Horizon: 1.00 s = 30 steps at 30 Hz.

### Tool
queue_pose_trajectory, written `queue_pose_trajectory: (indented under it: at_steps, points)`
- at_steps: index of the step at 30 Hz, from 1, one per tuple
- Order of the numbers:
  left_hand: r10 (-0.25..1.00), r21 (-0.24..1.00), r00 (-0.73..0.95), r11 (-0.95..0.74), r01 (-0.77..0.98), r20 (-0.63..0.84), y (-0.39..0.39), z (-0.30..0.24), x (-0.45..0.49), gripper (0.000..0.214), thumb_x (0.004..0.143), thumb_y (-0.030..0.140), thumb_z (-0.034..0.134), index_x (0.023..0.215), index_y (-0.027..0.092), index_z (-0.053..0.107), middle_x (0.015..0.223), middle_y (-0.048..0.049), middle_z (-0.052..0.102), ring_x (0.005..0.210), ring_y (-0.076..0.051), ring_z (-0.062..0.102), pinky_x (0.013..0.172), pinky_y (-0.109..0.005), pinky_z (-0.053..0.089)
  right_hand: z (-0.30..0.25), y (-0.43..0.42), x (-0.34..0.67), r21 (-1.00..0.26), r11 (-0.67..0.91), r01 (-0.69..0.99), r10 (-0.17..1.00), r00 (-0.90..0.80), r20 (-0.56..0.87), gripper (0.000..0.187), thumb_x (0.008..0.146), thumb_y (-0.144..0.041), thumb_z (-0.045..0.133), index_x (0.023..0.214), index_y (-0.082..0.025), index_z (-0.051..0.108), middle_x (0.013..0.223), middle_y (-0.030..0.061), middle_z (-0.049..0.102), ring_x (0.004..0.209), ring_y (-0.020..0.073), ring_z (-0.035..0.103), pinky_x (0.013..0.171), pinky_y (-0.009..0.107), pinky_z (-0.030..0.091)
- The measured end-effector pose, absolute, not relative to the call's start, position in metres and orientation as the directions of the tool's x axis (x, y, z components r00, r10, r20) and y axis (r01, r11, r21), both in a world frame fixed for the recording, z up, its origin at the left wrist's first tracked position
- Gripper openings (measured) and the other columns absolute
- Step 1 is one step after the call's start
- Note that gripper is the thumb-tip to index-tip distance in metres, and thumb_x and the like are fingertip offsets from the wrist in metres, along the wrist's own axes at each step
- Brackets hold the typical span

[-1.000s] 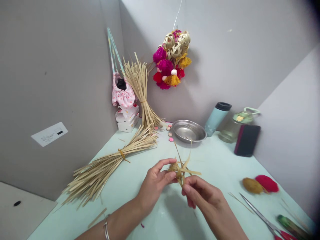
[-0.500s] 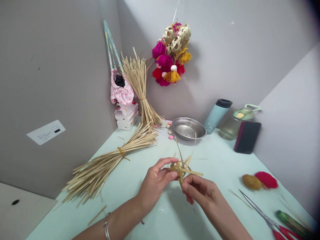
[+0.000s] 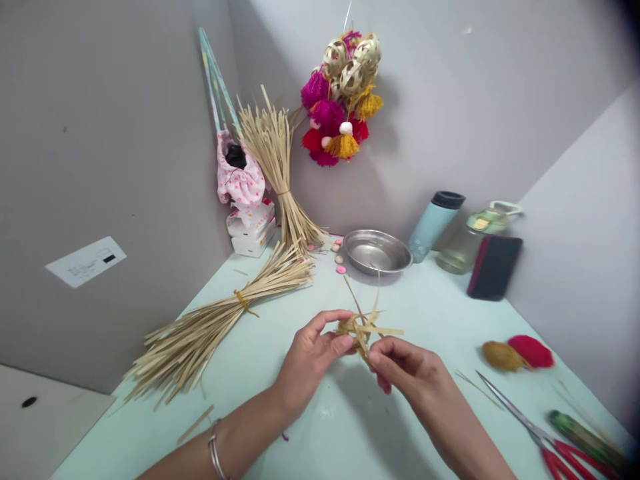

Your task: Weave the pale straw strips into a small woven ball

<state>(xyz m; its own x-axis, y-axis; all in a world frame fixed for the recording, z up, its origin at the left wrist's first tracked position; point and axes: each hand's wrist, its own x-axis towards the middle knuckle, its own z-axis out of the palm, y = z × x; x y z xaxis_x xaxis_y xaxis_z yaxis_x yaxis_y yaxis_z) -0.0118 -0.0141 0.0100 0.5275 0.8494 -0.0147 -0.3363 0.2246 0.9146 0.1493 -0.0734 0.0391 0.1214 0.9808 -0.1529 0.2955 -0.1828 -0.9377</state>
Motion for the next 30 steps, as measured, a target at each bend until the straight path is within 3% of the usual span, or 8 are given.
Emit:
queue_pose_trajectory:
  at_steps: [5,14,20,30]
  points:
    - [0.844,0.924,0.535,0.220,-0.313,-0.020,-0.0141,0.0098,-0.0123,0.041,0.082,0.033,0.070,0.118,0.018,0.059,0.093,-0.0061,0.074,0.090,-0.018,0.067,0.093,-0.035,0.047,0.0353,-0.0721,0.1498,-0.943,-0.217,0.251,0.965,0.201,-0.169,0.033,0.079,-0.049,0.064,0.070,-0.018,0.066,0.059,-0.0007,0.053,0.059,0.0154,0.046,0.054,0.027,0.034]
    - [0.868,0.950,0.496,0.144,-0.276,0.013,-0.0145,0.0075,-0.0120,0.036,0.080,0.031,0.072,0.113,0.020,0.062,0.100,-0.0059,0.072,0.093,-0.018,0.065,0.090,-0.032,0.046,0.0331,-0.0706,0.1491,-0.953,-0.188,0.239,0.973,0.175,-0.149,0.033,0.079,-0.049,0.065,0.070,-0.018,0.065,0.061,-0.0014,0.053,0.060,0.0149,0.045,0.055,0.026,0.034]
    - [0.850,0.935,0.526,0.202,-0.292,-0.020,-0.0150,0.0085,-0.0127,0.037,0.082,0.031,0.071,0.115,0.019,0.059,0.093,-0.0053,0.073,0.089,-0.017,0.066,0.091,-0.032,0.046,0.0328,-0.0692,0.1492,-0.963,-0.150,0.225,0.979,0.172,-0.113,0.031,0.081,-0.047,0.064,0.070,-0.018,0.064,0.062,-0.0020,0.053,0.062,0.0152,0.047,0.058,0.027,0.036]
    - [0.868,0.867,0.495,0.280,-0.413,-0.044,-0.0159,0.0052,-0.0078,0.024,0.083,0.030,0.069,0.099,0.017,0.057,0.101,-0.0055,0.064,0.091,-0.019,0.067,0.088,-0.036,0.052,0.0294,-0.0716,0.1478,-0.941,-0.166,0.296,0.982,0.140,-0.129,0.027,0.082,-0.041,0.061,0.068,-0.019,0.055,0.061,-0.0044,0.045,0.056,0.0116,0.035,0.052,0.024,0.027]
